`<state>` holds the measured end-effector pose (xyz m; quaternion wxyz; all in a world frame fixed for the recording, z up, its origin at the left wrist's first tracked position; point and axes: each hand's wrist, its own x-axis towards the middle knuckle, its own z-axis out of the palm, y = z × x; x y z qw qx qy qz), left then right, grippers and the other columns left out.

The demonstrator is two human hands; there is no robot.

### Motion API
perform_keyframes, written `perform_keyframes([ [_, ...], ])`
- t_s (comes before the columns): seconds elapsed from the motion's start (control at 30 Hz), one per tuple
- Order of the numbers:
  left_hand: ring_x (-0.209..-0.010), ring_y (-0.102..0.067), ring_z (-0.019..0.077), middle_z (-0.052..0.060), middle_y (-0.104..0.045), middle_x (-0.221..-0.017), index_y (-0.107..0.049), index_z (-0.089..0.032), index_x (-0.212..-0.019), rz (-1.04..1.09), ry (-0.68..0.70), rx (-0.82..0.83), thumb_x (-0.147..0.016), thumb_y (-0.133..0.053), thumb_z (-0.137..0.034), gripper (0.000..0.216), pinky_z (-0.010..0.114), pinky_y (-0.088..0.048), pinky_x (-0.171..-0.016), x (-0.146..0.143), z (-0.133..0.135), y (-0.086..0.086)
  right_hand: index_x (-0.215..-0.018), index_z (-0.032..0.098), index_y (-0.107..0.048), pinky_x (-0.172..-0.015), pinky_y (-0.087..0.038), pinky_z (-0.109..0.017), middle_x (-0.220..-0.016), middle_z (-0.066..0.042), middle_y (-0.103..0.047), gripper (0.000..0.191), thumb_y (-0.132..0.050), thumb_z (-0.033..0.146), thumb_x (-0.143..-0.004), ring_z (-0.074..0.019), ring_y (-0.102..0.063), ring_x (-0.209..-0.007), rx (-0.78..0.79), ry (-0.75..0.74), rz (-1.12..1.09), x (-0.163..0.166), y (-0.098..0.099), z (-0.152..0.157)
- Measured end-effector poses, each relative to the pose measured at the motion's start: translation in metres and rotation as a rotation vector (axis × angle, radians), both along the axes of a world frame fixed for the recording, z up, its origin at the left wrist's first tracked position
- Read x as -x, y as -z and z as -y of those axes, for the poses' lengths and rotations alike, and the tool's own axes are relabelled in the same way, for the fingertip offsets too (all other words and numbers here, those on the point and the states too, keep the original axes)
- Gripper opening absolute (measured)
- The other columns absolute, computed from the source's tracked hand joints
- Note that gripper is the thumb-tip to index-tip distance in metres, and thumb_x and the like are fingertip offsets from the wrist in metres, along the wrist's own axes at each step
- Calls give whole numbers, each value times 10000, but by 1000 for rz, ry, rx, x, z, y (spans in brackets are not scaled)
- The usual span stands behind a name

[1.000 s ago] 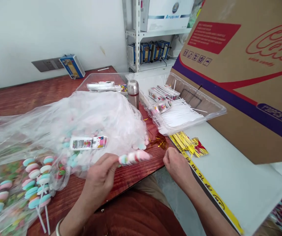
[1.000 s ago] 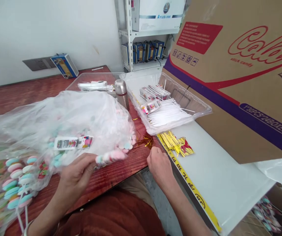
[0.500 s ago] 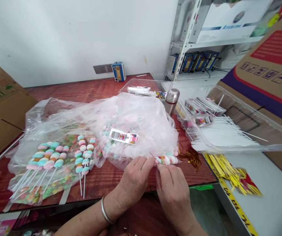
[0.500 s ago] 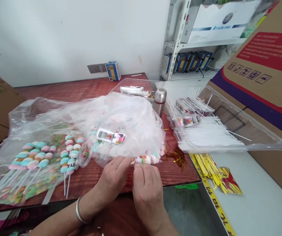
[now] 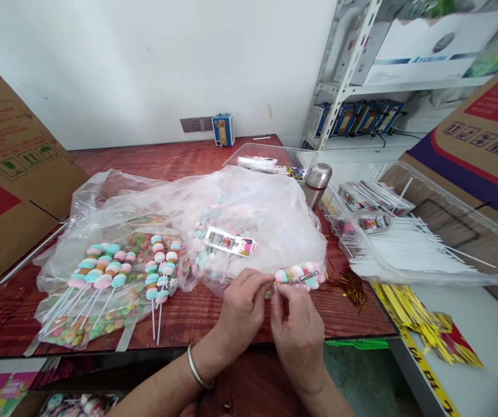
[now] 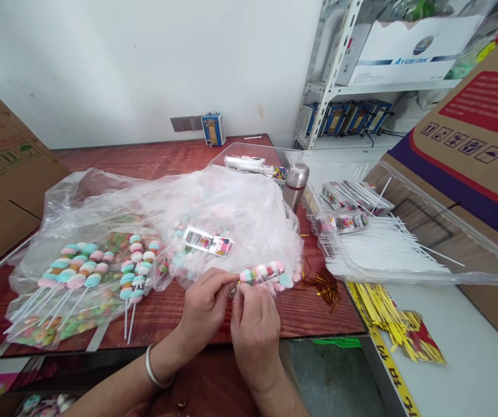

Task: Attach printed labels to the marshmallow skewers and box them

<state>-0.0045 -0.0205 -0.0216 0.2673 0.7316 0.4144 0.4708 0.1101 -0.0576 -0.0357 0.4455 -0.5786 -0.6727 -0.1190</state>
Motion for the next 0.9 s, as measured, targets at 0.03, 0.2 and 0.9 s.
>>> perform_keyframes([
  [0.03, -834, -606, 152, 56, -678, -878, -690, -166, -963, 130, -4, 170, -909, -527, -136, 175, 264, -477, -765, -3, -1, -2, -992, 175, -547, -724, -517, -304, -798, -52, -631, 67, -540, 124, -949, -182, -615, -752, -8, -8, -58, 1, 1, -2],
  [0.2, -553, -432, 69, -19, -555, -629, -672, -124, -834, 878, 89, 849, -784, -710, -278, 167, 189, -356, -550, -21, -5, -7, -977, 204, -545, -606, -534, -272, -801, -31, -645, 106, -589, 286, -925, -170, -645, -687, 174, -3, -586, 5, 0, -15],
  [0.9, -514, -378, 73, -45, -497, -638, -596, -180, -982, 753, 316, 753, -899, -591, -325, 167, 201, -316, -507, -2, -11, 2, -789, 196, -583, -564, -443, -248, -665, 4, -633, 183, -530, 303, -927, -148, -577, -592, 496, -358, -674, -17, -30, -24],
])
